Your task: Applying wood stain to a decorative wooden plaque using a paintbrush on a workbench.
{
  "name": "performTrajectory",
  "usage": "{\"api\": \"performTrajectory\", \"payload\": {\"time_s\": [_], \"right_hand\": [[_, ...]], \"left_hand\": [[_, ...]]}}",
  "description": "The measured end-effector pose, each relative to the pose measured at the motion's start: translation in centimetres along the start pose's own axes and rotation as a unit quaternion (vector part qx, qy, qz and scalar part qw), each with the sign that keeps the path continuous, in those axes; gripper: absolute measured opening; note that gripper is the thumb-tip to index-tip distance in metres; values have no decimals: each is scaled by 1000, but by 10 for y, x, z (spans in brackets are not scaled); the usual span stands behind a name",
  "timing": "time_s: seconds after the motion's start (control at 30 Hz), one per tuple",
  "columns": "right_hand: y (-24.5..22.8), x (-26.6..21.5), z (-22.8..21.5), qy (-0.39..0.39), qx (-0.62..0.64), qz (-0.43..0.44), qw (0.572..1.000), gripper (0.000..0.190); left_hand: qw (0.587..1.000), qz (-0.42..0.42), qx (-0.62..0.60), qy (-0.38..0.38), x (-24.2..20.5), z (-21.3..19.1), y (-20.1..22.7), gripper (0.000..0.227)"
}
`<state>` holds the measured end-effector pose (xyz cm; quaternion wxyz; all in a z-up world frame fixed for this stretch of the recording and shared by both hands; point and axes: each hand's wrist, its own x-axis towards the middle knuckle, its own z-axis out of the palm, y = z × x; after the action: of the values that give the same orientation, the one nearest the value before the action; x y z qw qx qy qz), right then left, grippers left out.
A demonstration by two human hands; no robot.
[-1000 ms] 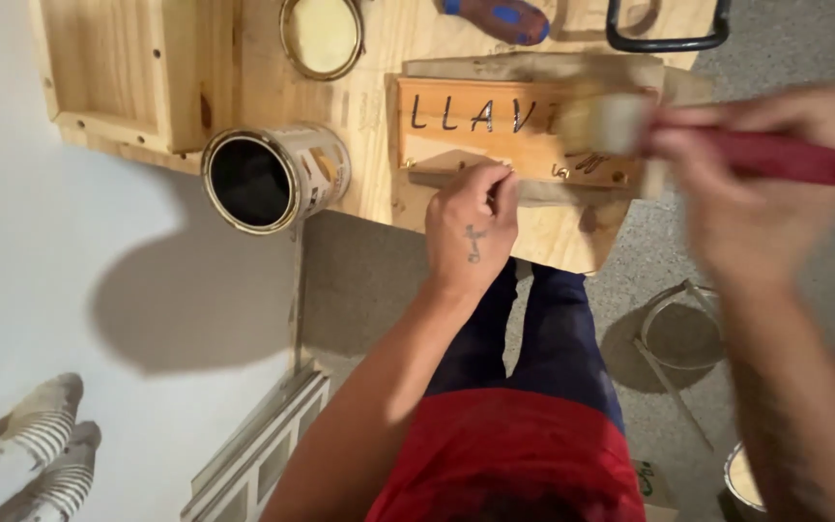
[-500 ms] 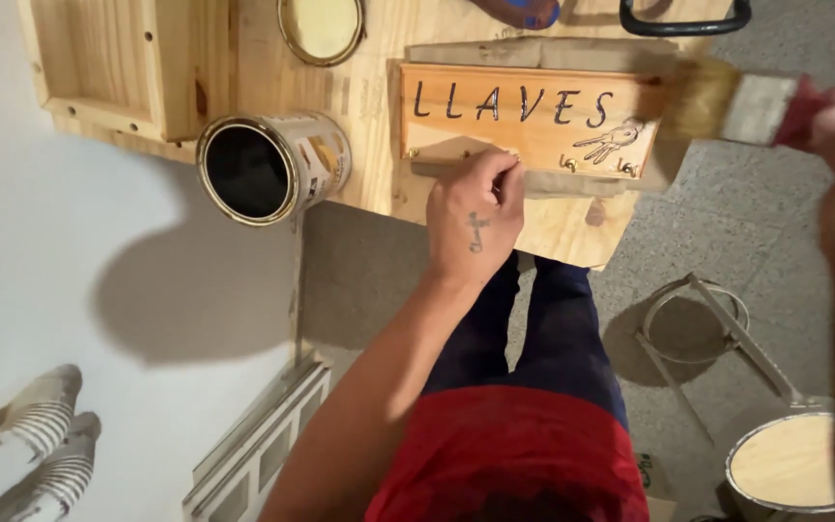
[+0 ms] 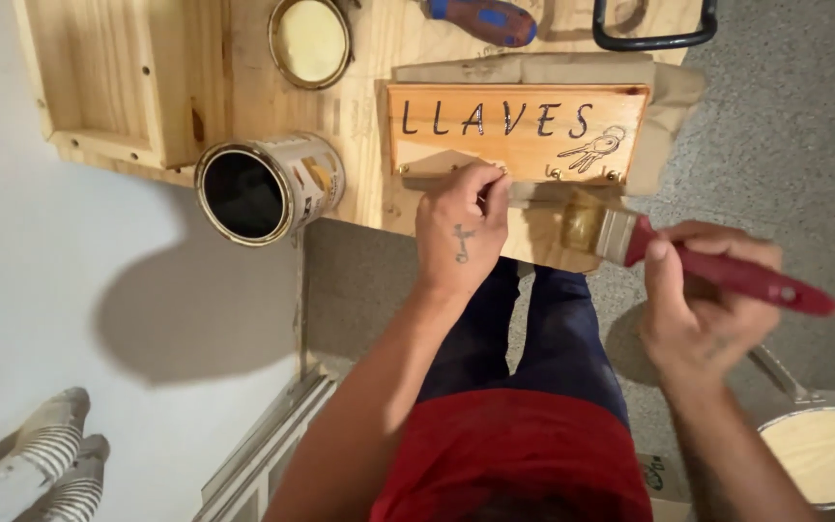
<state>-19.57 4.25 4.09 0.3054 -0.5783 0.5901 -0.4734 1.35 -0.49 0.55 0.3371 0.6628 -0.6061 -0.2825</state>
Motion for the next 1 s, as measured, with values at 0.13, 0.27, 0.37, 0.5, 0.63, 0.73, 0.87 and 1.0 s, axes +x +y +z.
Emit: {"api": "performTrajectory", "payload": {"time_s": [0.13,0.27,0.37,0.5,0.63,0.73,0.87,1.0], "right_hand": [[3,0,25,73,32,59,995,24],[13,-6,39,113,53,61,990,25],[9,-14,43,121,60,65,989,26],[5,-22,39,127,61,78,987,23],[9,-20,43,127,43,43,990,26],[2,-37,52,106,33,75,991,34],[6,-43,62,62,52,48,996,32],[25,-27,50,66,29,1,997,28]], "left_hand": [[1000,-13,-2,-23,3,-1,0,12],[1000,11,9,-27,4,-2,-1,13],[1000,6,-2,-28,5,-1,0,13],[999,11,-1,-35,5,-5,1,11],[998,-2,-14,-54,5,-8,0,13],[997,-24,5,-67,6,-3,-4,8],[997,-59,38,-31,7,2,-6,6],[994,-59,92,-32,7,0,-1,4]]}}
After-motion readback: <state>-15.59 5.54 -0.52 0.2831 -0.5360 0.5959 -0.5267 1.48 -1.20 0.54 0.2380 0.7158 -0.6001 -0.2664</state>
